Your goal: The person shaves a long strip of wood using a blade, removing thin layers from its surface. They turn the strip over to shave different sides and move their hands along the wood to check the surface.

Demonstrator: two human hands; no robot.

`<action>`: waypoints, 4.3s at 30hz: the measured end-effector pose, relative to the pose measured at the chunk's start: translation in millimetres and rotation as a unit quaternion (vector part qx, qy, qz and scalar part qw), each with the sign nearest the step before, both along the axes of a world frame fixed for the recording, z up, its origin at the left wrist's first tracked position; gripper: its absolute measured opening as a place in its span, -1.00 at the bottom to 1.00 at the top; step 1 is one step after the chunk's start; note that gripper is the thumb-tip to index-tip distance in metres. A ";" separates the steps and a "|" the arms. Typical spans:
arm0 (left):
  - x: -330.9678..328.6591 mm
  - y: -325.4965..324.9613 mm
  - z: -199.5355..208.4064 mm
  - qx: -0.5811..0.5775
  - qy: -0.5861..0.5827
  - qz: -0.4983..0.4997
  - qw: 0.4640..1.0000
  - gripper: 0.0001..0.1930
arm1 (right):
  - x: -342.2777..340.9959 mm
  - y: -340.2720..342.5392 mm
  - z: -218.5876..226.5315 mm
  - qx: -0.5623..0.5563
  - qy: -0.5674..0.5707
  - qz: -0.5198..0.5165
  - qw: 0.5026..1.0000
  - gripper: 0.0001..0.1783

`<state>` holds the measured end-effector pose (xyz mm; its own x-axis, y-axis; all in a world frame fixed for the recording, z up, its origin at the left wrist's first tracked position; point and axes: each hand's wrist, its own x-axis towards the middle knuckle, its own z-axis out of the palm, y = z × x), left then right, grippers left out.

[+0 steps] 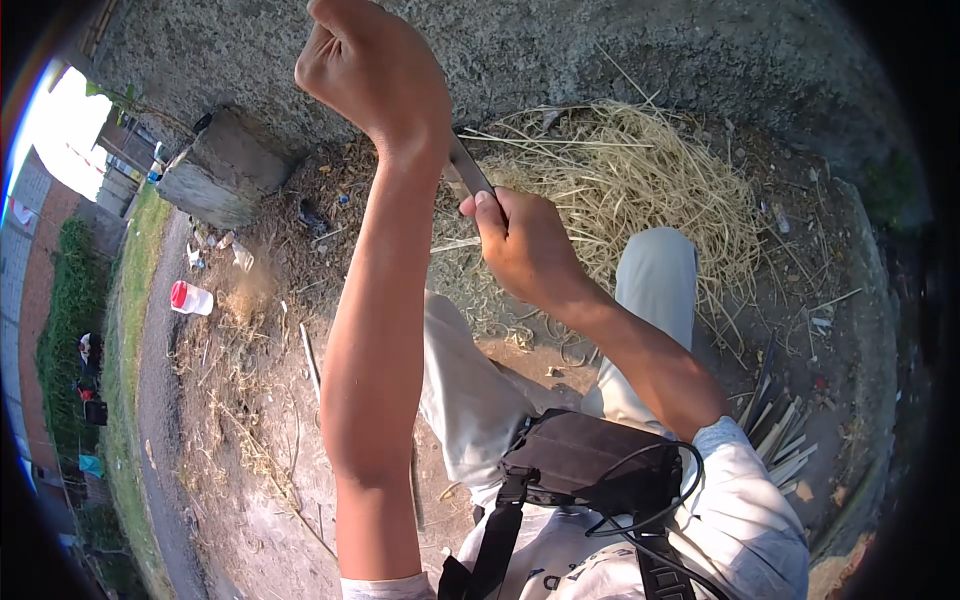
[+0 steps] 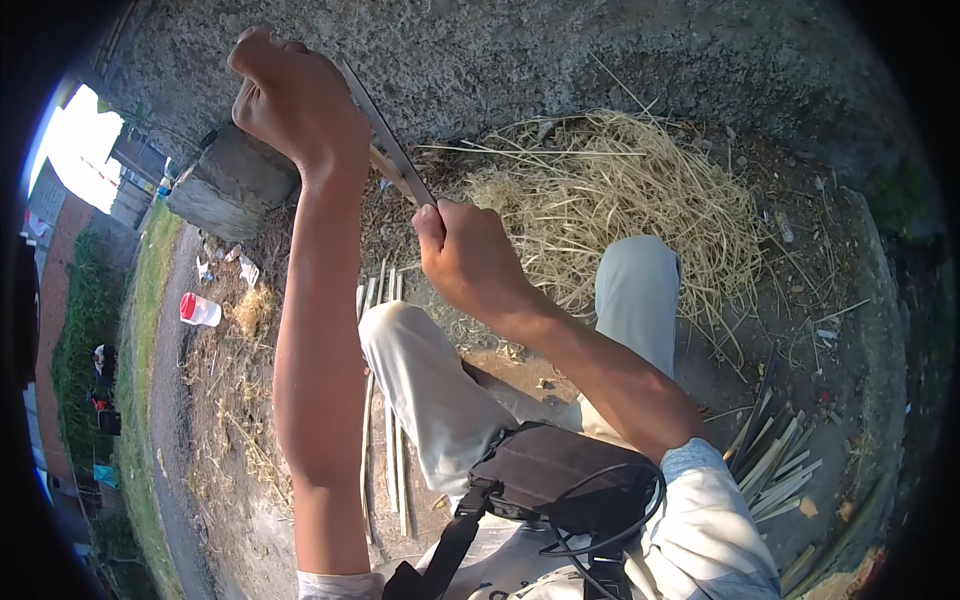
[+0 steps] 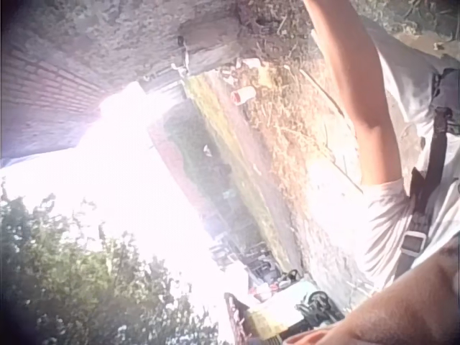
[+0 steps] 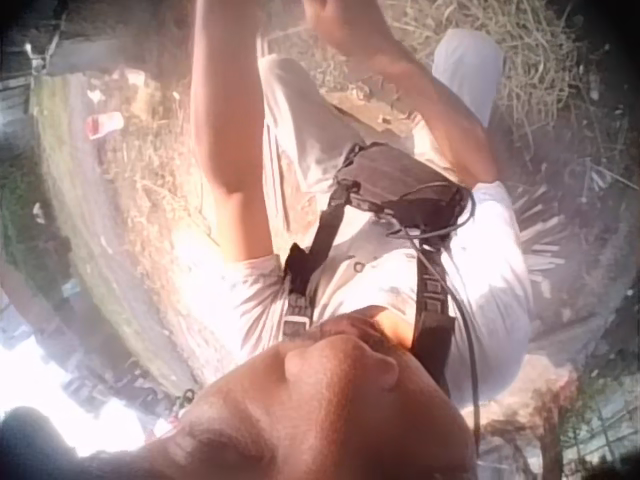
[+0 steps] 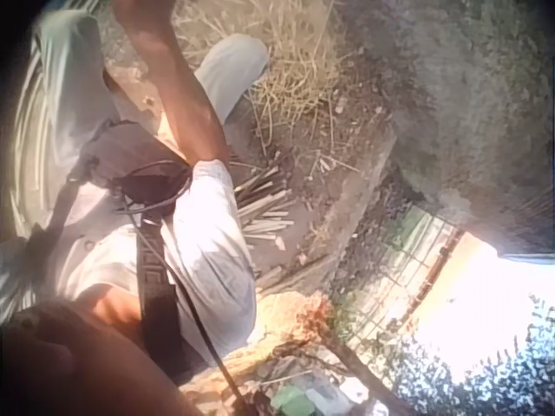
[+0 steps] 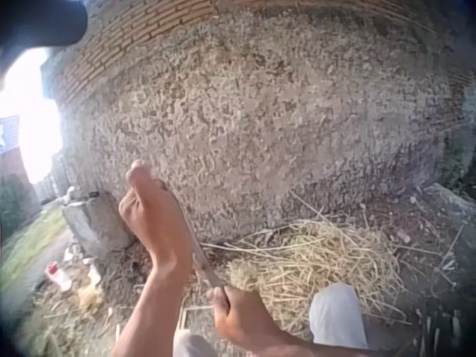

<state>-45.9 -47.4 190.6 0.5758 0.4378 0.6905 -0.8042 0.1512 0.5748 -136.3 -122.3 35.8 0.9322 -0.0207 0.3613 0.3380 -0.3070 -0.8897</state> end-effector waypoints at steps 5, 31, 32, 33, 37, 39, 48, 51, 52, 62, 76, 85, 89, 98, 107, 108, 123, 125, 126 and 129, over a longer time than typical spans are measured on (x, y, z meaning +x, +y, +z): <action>1.8 -7.1 -1.4 -0.003 -0.010 0.016 1.000 -0.60 | 3.3 -3.2 -4.4 -0.067 0.047 -0.006 0.997 -0.65; -8.2 -0.8 0.0 0.026 0.028 0.014 0.999 -0.58 | -2.7 9.8 -37.9 0.034 -0.056 -0.017 0.998 -0.68; -7.6 -1.4 1.6 0.035 0.017 0.012 0.999 -0.59 | -2.5 9.3 -37.2 -0.012 -0.010 -0.020 1.000 -0.68; -7.0 -1.2 3.8 0.041 0.002 0.008 0.999 -0.59 | -2.3 11.3 -36.0 -0.062 0.030 -0.020 0.997 -0.68; -12.0 4.2 6.9 0.019 0.040 0.003 0.999 -0.60 | 3.6 -7.4 -25.8 -0.064 0.057 0.021 0.996 -0.66; -13.5 8.1 8.7 0.028 0.059 0.000 0.998 -0.61 | 1.4 -11.0 -28.6 -0.028 0.031 0.031 0.999 -0.66; -14.6 22.1 13.8 0.015 0.070 -0.001 0.997 -0.65 | -1.5 10.4 -57.7 -0.068 0.102 0.033 0.992 -0.61; -13.6 27.9 12.3 0.038 0.072 -0.011 0.997 -0.67 | -0.7 0.8 -53.4 -0.038 0.064 0.037 0.997 -0.62; -13.0 27.7 10.6 0.047 0.059 -0.014 0.997 -0.68 | -3.2 1.3 -55.0 -0.008 0.054 0.041 0.998 -0.63; -13.6 26.3 13.2 0.055 0.063 -0.038 0.996 -0.69 | 1.2 5.6 -72.6 -0.070 0.123 0.030 0.990 -0.71; -21.9 14.6 12.9 0.036 0.055 -0.036 0.997 -0.62 | 9.6 3.1 -74.2 -0.074 0.132 0.045 0.987 -0.70; -21.6 1.2 10.2 0.069 0.073 -0.005 0.995 -0.58 | -10.5 14.9 -197.0 -0.259 0.355 0.051 0.897 -0.84; -18.7 -1.3 12.0 0.093 0.068 -0.063 0.991 -0.55 | -14.3 7.3 -259.1 -0.296 0.436 0.164 0.834 -0.70; 2.6 40.8 19.6 0.111 0.125 -0.184 0.969 -0.49 | -14.1 -7.9 -191.3 -0.273 0.366 0.131 0.880 -0.62; -2.4 45.6 20.1 0.090 0.121 -0.084 0.985 -0.51 | -13.9 -29.8 -111.1 -0.031 0.283 0.059 0.957 -0.73; -5.7 39.9 18.9 0.079 0.123 -0.040 0.988 -0.51 | -11.9 -20.1 -96.7 0.014 0.219 0.066 0.973 -0.70; -26.5 16.2 7.1 0.032 0.110 0.020 0.993 -0.58 | 17.0 21.1 -108.7 0.085 0.124 0.070 0.986 -0.38; -23.5 16.3 5.1 0.050 0.093 0.064 0.992 -0.59 | 19.8 27.4 -115.6 0.040 0.185 0.031 0.981 -0.41; -24.6 22.6 7.2 0.053 0.096 0.067 0.992 -0.55 | 21.1 31.8 -118.6 0.028 0.206 0.024 0.978 -0.43; -21.2 37.7 8.4 0.039 0.096 0.055 0.993 -0.55 | 22.2 37.9 -127.6 0.022 0.162 0.004 0.987 -0.48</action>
